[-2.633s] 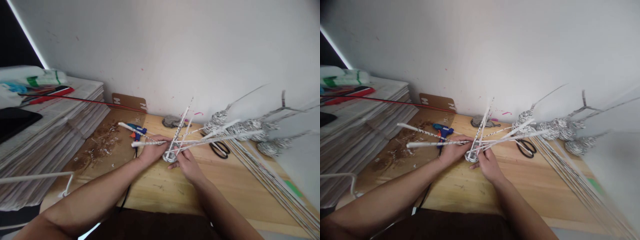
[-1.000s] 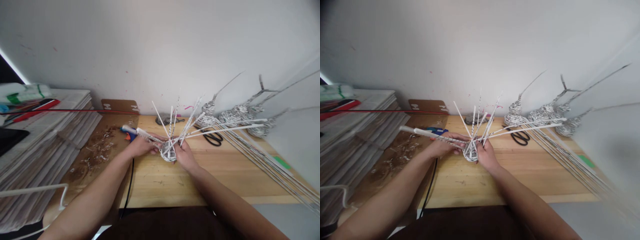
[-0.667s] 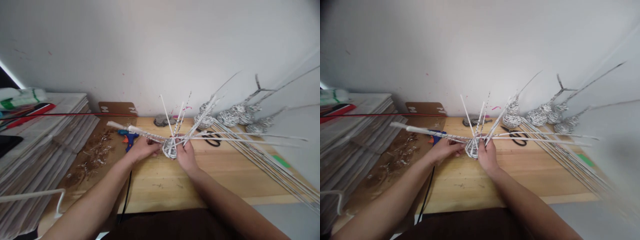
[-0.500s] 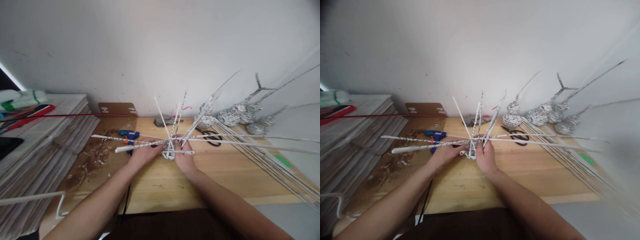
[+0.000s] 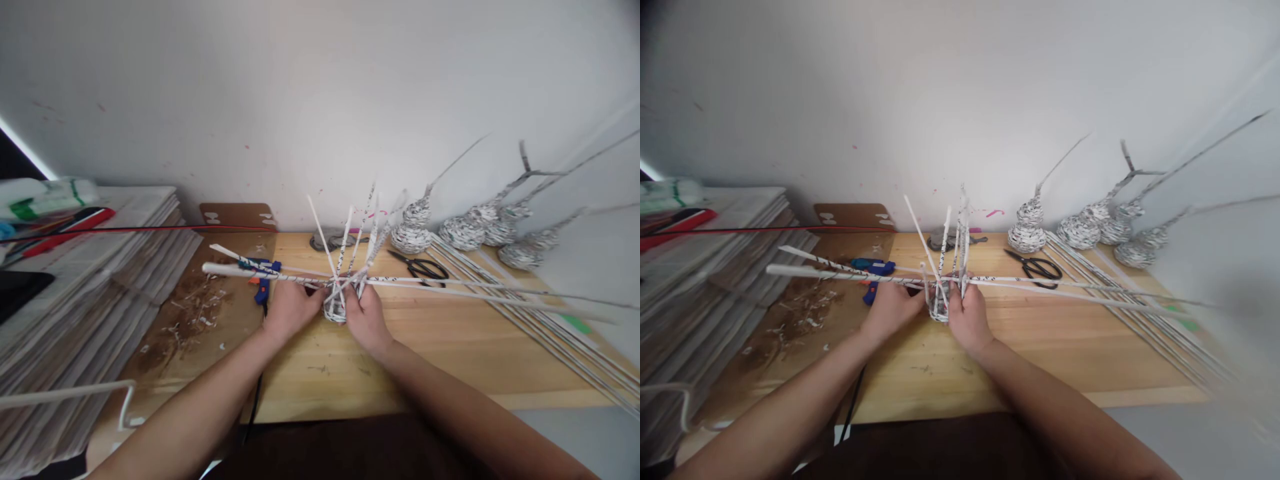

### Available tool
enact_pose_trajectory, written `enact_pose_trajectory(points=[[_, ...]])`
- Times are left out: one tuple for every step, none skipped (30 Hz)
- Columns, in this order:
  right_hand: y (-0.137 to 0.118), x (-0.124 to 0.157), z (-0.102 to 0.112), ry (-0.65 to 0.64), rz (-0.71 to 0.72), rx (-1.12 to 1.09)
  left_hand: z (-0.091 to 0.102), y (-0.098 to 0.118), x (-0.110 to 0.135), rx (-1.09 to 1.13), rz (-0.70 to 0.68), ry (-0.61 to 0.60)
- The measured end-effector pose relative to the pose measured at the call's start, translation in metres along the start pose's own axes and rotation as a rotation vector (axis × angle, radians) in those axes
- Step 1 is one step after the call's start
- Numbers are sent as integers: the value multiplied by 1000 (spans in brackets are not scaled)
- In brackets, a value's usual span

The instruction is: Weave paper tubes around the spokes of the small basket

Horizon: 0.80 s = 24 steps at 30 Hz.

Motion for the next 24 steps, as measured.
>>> enact_pose_trajectory(points=[[0, 0, 0, 1, 5, -5, 0, 0, 1, -29, -3, -4], [0, 1, -1, 2, 18, -7, 0, 1, 1, -56, -7, -4], [-1, 1, -2, 0, 33, -6, 1, 1, 2, -79, -14, -2], [-1, 1, -2, -2, 48, -4, 1, 2, 2, -99, -24, 2], [-2, 1, -3, -6, 59, -3, 2, 3, 3, -114, -35, 8], [-2, 1, -4, -10, 61, -7, 2, 4, 3, -125, -45, 13], [-2, 1, -4, -15, 55, -16, 3, 5, 3, -131, -53, 17], [-2, 1, -5, -20, 43, -28, 3, 5, 3, -134, -56, 21], [-1, 1, -5, -26, 30, -41, 2, 6, 3, -136, -55, 20], [-1, 0, -5, -27, 17, -53, 2, 5, 3, -138, -45, 16], [0, 0, -5, -23, 6, -61, 1, 4, 2, -141, -27, 11], [0, -1, -4, -13, -1, -65, 0, 3, 2, -142, -7, 3], [1, -2, -4, -1, -5, -65, -1, 2, 1, -136, 10, -3], [1, -2, -3, 12, -5, -62, -2, 1, 1, -120, 21, -3], [1, -3, -2, 22, 0, -56, -3, 0, 0, -91, 28, 2], [1, -3, -2, 30, 9, -48, -3, 0, 0, -53, 32, 9], [1, -4, -2, 34, 20, -36, -4, -1, -1, -10, 30, 13], [1, -3, -2, 35, 33, -23, -4, -1, -1, 32, 24, 18], [0, -3, -2, 35, 47, -5, -4, -1, -1, 64, 15, 24], [-1, -3, -2, 29, 61, 19, -4, 0, -1, 75, 5, 30], [-2, -2, -2, 25, 83, 49, -4, 1, -1, 66, -9, 42], [-3, -1, -3, 20, 112, 81, -3, 2, -1, 41, -21, 56], [-5, 0, -3, 16, 146, 111, -2, 3, 0, 11, -27, 73], [-6, 1, -3, 11, 182, 134, -2, 3, 0, -12, -27, 86]])
Point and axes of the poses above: each hand's wrist, its own x-axis away from the middle knuckle, its own z-axis out of the back of the hand, y = z × x, the point moved 3 cm from there along -x, towards the middle knuckle, and after that the axes turned 9 degrees about -x, right-handed, at the moved point
